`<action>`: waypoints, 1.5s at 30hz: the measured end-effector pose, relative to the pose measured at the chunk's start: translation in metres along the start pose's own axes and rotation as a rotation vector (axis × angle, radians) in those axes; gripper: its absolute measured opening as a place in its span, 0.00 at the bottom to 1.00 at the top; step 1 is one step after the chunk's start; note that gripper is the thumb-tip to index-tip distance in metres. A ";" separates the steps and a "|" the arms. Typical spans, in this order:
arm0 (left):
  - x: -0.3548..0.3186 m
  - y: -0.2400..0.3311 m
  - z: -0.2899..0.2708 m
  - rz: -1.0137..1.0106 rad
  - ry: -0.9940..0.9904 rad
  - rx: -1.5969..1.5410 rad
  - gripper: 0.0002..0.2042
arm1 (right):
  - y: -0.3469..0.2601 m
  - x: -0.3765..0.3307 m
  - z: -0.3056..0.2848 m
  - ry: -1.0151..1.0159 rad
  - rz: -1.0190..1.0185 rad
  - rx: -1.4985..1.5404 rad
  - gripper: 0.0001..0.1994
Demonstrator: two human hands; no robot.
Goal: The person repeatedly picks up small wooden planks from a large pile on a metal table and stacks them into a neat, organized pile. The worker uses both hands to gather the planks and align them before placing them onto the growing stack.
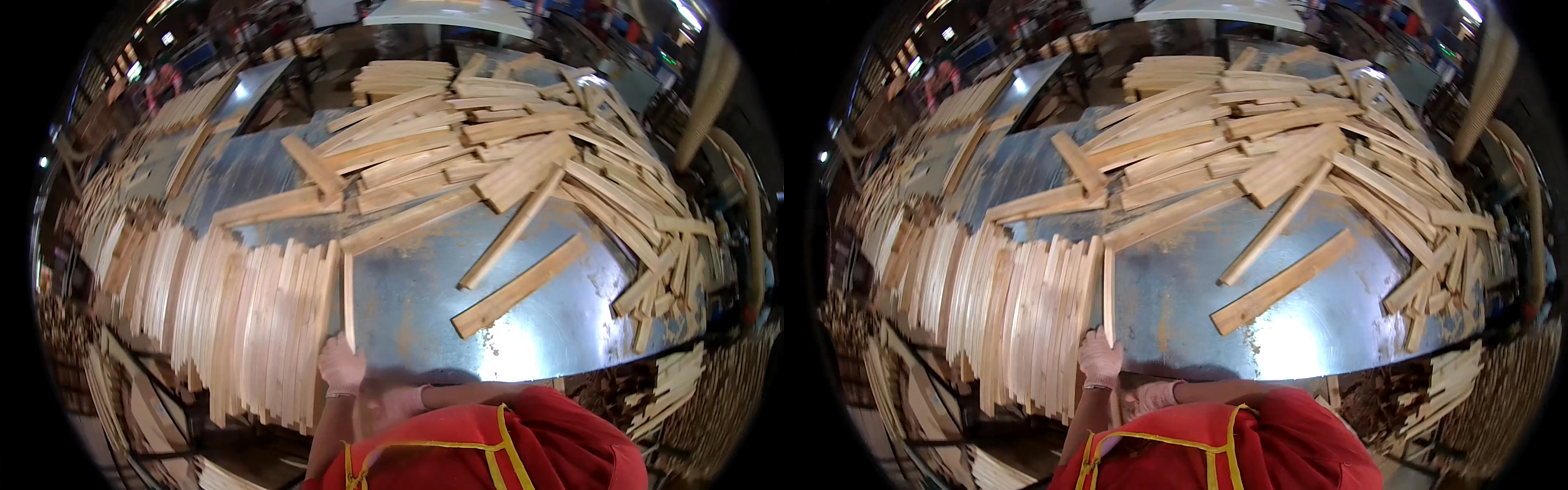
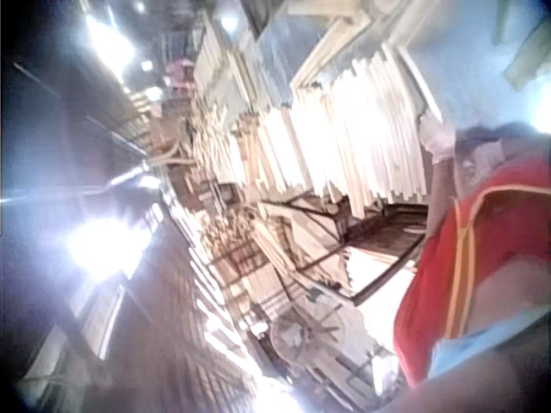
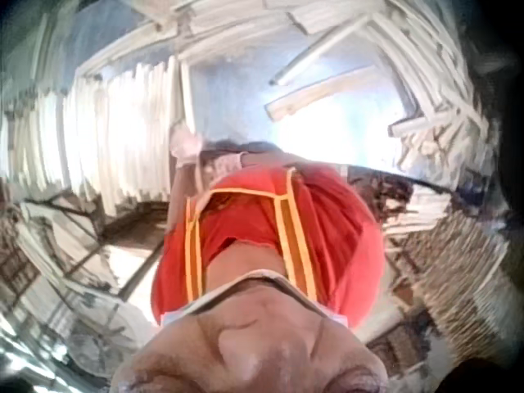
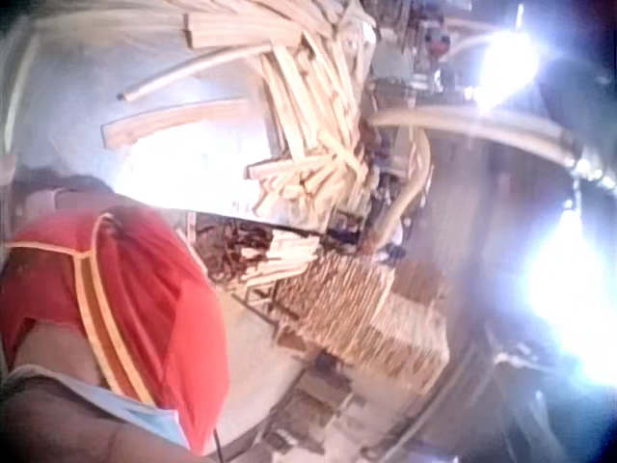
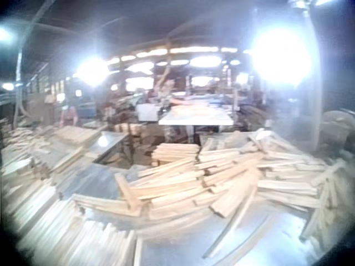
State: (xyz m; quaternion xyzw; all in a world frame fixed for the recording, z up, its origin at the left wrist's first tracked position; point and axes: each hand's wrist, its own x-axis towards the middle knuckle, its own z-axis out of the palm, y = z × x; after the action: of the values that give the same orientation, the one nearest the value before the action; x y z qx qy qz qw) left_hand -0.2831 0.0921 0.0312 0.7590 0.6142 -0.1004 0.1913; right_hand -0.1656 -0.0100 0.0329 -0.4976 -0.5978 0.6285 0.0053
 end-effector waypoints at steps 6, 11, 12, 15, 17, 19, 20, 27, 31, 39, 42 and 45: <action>-0.002 -0.087 0.044 0.115 0.398 0.376 0.33 | 0.102 -0.102 -0.131 0.677 -0.031 0.287 0.31; 0.030 -0.007 0.040 0.230 0.468 0.391 0.38 | 0.278 -0.219 -0.262 1.319 0.451 0.196 0.33; 0.039 0.024 0.042 0.341 0.466 0.354 0.40 | 0.318 -0.237 -0.275 1.501 0.510 -0.039 0.34; 0.057 0.144 0.040 0.578 0.349 0.171 0.42 | 0.361 -0.286 -0.351 1.600 0.697 -0.351 0.36; 0.060 0.240 0.021 0.542 0.105 0.102 0.42 | 0.363 -0.315 -0.392 1.478 0.756 -0.435 0.40; 0.079 0.290 0.039 0.609 0.124 0.081 0.46 | 0.358 -0.327 -0.410 1.408 0.777 -0.534 0.41; 0.087 0.309 0.048 0.597 0.104 0.108 0.47 | 0.359 -0.329 -0.416 1.372 0.792 -0.586 0.41; 0.100 0.323 0.047 0.485 -0.012 0.094 0.49 | 0.386 -0.284 -0.389 1.421 0.546 -0.054 0.50; 0.052 0.263 0.008 0.306 -0.096 -0.168 0.45 | 0.333 -0.306 -0.341 1.596 0.237 0.245 0.50; 0.011 0.106 0.044 -0.009 -0.213 -1.137 0.44 | 0.208 -0.243 -0.248 1.421 -0.550 0.614 0.38; -0.031 0.060 0.025 -0.014 -0.087 -1.392 0.40 | 0.148 -0.171 -0.184 1.001 -0.494 1.119 0.30; -0.072 0.002 -0.011 -0.112 0.043 -1.149 0.39 | 0.152 -0.068 -0.110 0.813 -0.096 0.810 0.27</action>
State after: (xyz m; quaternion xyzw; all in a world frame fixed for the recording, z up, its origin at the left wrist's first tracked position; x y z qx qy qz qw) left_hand -0.2984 0.0326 0.0695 0.5015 0.6131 0.2546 0.5547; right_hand 0.0280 -0.0119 -0.0174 -0.6296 -0.2815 0.5646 0.4534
